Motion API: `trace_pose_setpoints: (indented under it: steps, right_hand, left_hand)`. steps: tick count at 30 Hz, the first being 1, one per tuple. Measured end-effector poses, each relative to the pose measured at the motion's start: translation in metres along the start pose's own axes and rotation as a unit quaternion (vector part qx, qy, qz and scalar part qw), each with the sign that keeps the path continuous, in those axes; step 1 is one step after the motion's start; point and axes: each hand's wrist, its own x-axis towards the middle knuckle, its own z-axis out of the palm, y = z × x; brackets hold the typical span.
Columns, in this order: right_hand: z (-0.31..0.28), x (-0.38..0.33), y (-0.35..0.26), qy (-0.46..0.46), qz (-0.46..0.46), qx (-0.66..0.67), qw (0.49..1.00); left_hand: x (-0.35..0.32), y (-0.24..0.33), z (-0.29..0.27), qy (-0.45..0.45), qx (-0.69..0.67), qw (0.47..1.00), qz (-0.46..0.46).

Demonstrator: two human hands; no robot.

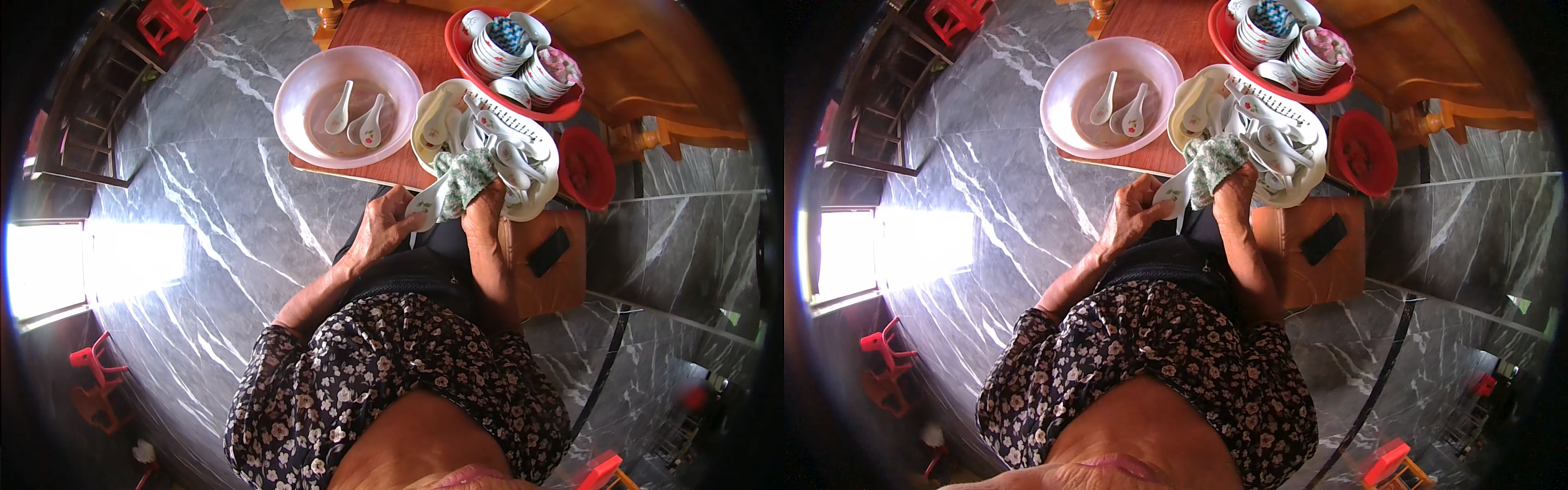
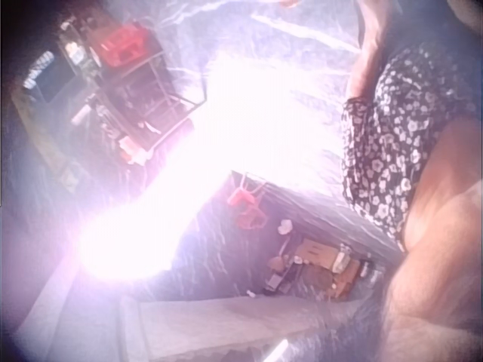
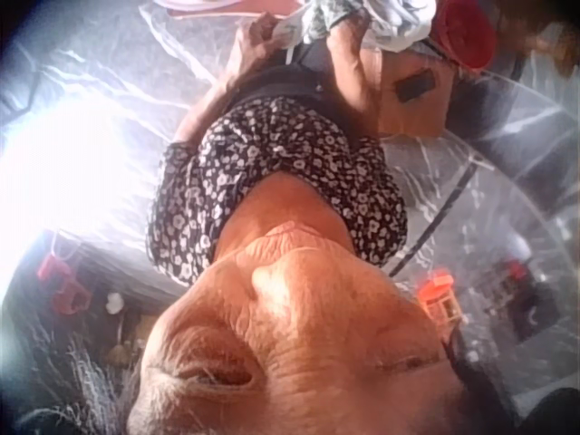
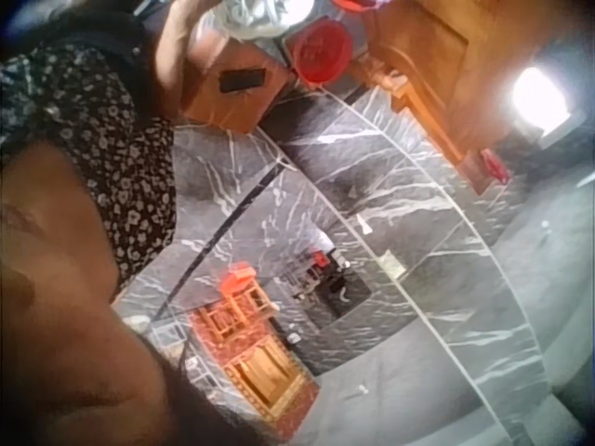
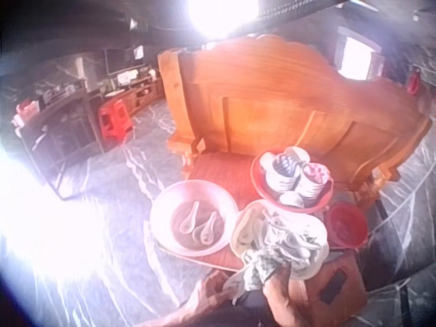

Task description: The person sits on the floor and dries white ceramic spoons one by one using a green cloth. They pick each spoon from a pink basin, wipe it dry, and place it into a white dish rack. The process is repeated for multiple spoons throughout the clip.

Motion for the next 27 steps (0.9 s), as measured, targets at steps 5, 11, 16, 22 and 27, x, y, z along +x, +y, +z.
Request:
trace_pose_setpoints:
  steps: [5, 11, 16, 22, 27]
  right_hand:
    - [0.007, -0.004, 0.005, -0.030, 0.059, 0.002, 0.998]
    - [0.002, -0.009, 0.025, -0.095, 0.038, -0.114, 0.988]
    - [0.014, -0.015, 0.020, -0.136, 0.064, -0.107, 0.983]
    - [0.017, -0.021, 0.020, -0.173, 0.039, -0.145, 0.973]
    - [0.018, -0.023, 0.001, -0.151, -0.056, -0.189, 0.969]
  left_hand:
    - [0.000, 0.006, 0.005, 0.031, -0.023, 0.999, -0.025]
    - [0.005, -0.001, 0.006, 0.065, -0.026, 0.995, -0.067]
    - [0.007, -0.004, 0.011, 0.133, -0.010, 0.991, 0.027]
    - [0.008, -0.003, 0.011, 0.177, 0.014, 0.981, 0.077]
    - [0.005, 0.006, 0.011, 0.181, 0.130, 0.973, 0.065]
